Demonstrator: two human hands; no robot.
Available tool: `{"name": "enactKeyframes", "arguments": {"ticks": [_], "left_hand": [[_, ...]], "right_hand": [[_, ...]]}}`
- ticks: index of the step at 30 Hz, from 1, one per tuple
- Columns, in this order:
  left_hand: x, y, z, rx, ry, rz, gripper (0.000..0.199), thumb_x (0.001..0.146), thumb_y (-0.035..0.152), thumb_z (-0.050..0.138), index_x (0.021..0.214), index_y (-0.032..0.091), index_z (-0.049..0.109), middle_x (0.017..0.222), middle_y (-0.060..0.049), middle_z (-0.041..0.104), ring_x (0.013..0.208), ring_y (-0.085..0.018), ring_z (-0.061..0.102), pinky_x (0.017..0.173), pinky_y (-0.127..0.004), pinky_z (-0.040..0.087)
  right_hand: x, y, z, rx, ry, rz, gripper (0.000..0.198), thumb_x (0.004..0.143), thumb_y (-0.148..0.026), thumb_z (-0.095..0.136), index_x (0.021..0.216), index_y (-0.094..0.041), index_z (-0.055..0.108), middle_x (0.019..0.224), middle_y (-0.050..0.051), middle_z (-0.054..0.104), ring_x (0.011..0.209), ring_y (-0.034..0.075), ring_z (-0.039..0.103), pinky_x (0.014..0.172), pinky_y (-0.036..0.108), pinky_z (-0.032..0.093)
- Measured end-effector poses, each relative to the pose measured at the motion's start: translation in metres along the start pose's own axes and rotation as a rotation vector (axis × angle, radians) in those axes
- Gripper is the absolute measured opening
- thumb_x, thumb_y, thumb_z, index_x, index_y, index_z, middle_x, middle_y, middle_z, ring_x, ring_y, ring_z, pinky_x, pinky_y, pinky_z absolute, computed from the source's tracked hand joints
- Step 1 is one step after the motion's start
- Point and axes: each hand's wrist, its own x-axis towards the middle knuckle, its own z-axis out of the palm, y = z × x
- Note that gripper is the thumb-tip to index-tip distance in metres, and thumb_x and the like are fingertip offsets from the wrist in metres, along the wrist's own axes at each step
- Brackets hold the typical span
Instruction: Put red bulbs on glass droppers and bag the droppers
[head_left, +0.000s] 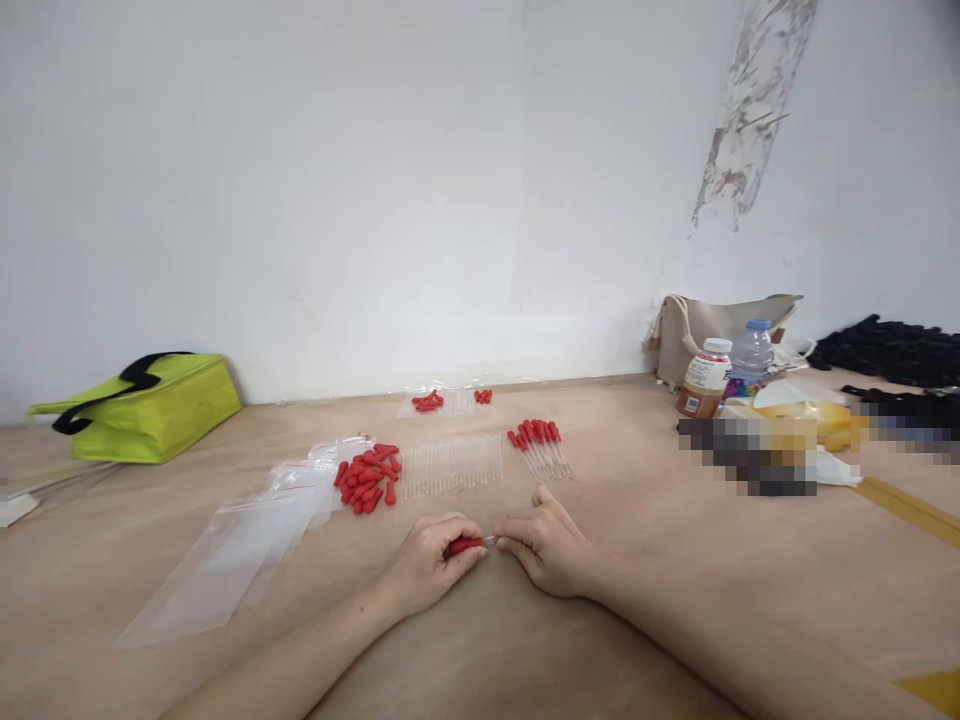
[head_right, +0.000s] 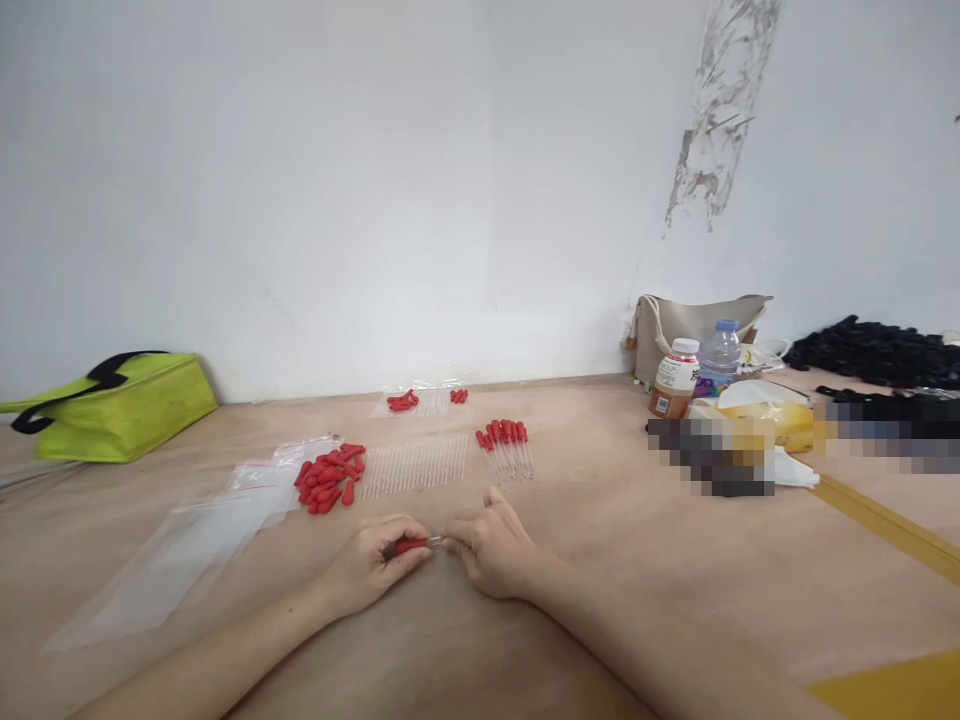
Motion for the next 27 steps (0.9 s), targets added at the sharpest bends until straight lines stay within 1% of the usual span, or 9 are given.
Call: {"name": "enactKeyframes", "arguments": {"ticks": [2, 5, 10, 13, 16, 19, 21, 24, 27], "left_hand": [[0.000, -0.001, -0.001, -0.011, -0.009, -0.005, 0.014, 0.083, 0.026, 0.051, 0.081, 0.017, 0.061, 0.071, 0.000, 0.059, 0.063, -0.011, 0.052, 0.059, -0.021, 0.039], [0.000, -0.004, -0.006, -0.022, -0.043, 0.012, 0.011, 0.080, 0.027, 0.056, 0.083, 0.019, 0.064, 0.072, 0.001, 0.062, 0.065, -0.011, 0.055, 0.061, -0.020, 0.040], [0.003, -0.008, -0.015, 0.000, -0.044, 0.094, 0.014, 0.082, 0.027, 0.054, 0.082, 0.019, 0.066, 0.070, 0.000, 0.062, 0.067, -0.012, 0.057, 0.064, -0.020, 0.042], [0.002, -0.010, -0.014, -0.026, -0.047, 0.110, 0.017, 0.085, 0.026, 0.050, 0.089, 0.019, 0.065, 0.079, -0.002, 0.063, 0.072, -0.013, 0.058, 0.067, -0.022, 0.044], [0.000, -0.010, -0.012, -0.028, 0.000, 0.084, 0.022, 0.087, 0.023, 0.044, 0.102, 0.021, 0.060, 0.092, -0.004, 0.061, 0.081, -0.014, 0.057, 0.075, -0.025, 0.045], [-0.001, -0.011, -0.010, -0.026, 0.077, 0.014, 0.034, 0.085, 0.020, 0.044, 0.119, 0.024, 0.047, 0.106, -0.006, 0.054, 0.083, -0.014, 0.055, 0.075, -0.026, 0.046], [-0.002, -0.012, -0.009, -0.035, 0.098, -0.030, 0.038, 0.084, 0.020, 0.046, 0.121, 0.024, 0.042, 0.108, -0.006, 0.050, 0.080, -0.013, 0.054, 0.070, -0.025, 0.047], [-0.001, -0.012, -0.009, -0.030, 0.064, -0.038, 0.034, 0.082, 0.018, 0.047, 0.115, 0.023, 0.046, 0.106, -0.006, 0.049, 0.077, -0.012, 0.053, 0.069, -0.025, 0.047], [0.001, -0.011, -0.010, -0.004, 0.005, -0.009, 0.024, 0.081, 0.017, 0.047, 0.104, 0.021, 0.053, 0.102, -0.005, 0.051, 0.073, -0.012, 0.053, 0.067, -0.025, 0.045]], "right_hand": [[0.000, 0.001, 0.001, -0.004, -0.007, 0.002, 0.019, 0.085, -0.020, 0.040, 0.079, -0.020, 0.058, 0.065, -0.001, 0.064, 0.055, 0.009, 0.044, 0.068, 0.029, 0.018], [0.000, 0.001, -0.001, -0.016, 0.005, -0.031, 0.019, 0.085, -0.021, 0.041, 0.082, -0.021, 0.059, 0.069, -0.001, 0.063, 0.058, 0.009, 0.045, 0.067, 0.029, 0.018], [0.002, -0.001, -0.007, -0.144, 0.086, -0.108, 0.019, 0.084, -0.024, 0.043, 0.086, -0.020, 0.061, 0.079, 0.004, 0.060, 0.072, 0.013, 0.045, 0.067, 0.030, 0.020], [0.002, -0.004, -0.007, -0.213, 0.088, -0.121, 0.020, 0.083, -0.024, 0.043, 0.079, -0.018, 0.061, 0.076, 0.005, 0.058, 0.073, 0.014, 0.044, 0.065, 0.030, 0.020], [0.000, -0.003, -0.008, -0.240, 0.057, -0.078, 0.018, 0.081, -0.024, 0.045, 0.074, -0.019, 0.061, 0.072, 0.004, 0.058, 0.071, 0.014, 0.044, 0.065, 0.030, 0.021], [0.001, 0.005, -0.013, -0.234, 0.069, 0.064, 0.020, 0.081, -0.023, 0.045, 0.071, -0.019, 0.062, 0.071, 0.003, 0.060, 0.072, 0.014, 0.048, 0.067, 0.030, 0.022], [0.005, 0.017, -0.019, -0.201, 0.137, 0.246, 0.022, 0.082, -0.024, 0.043, 0.073, -0.019, 0.063, 0.073, 0.003, 0.061, 0.072, 0.014, 0.050, 0.068, 0.029, 0.024], [0.015, 0.043, -0.028, -0.102, 0.251, 0.561, 0.023, 0.082, -0.027, 0.042, 0.082, -0.021, 0.064, 0.074, 0.002, 0.064, 0.069, 0.014, 0.053, 0.065, 0.026, 0.027], [0.029, 0.070, -0.031, -0.035, 0.280, 0.753, 0.021, 0.079, -0.028, 0.044, 0.086, -0.020, 0.063, 0.075, 0.002, 0.064, 0.069, 0.015, 0.055, 0.063, 0.025, 0.029]]}}
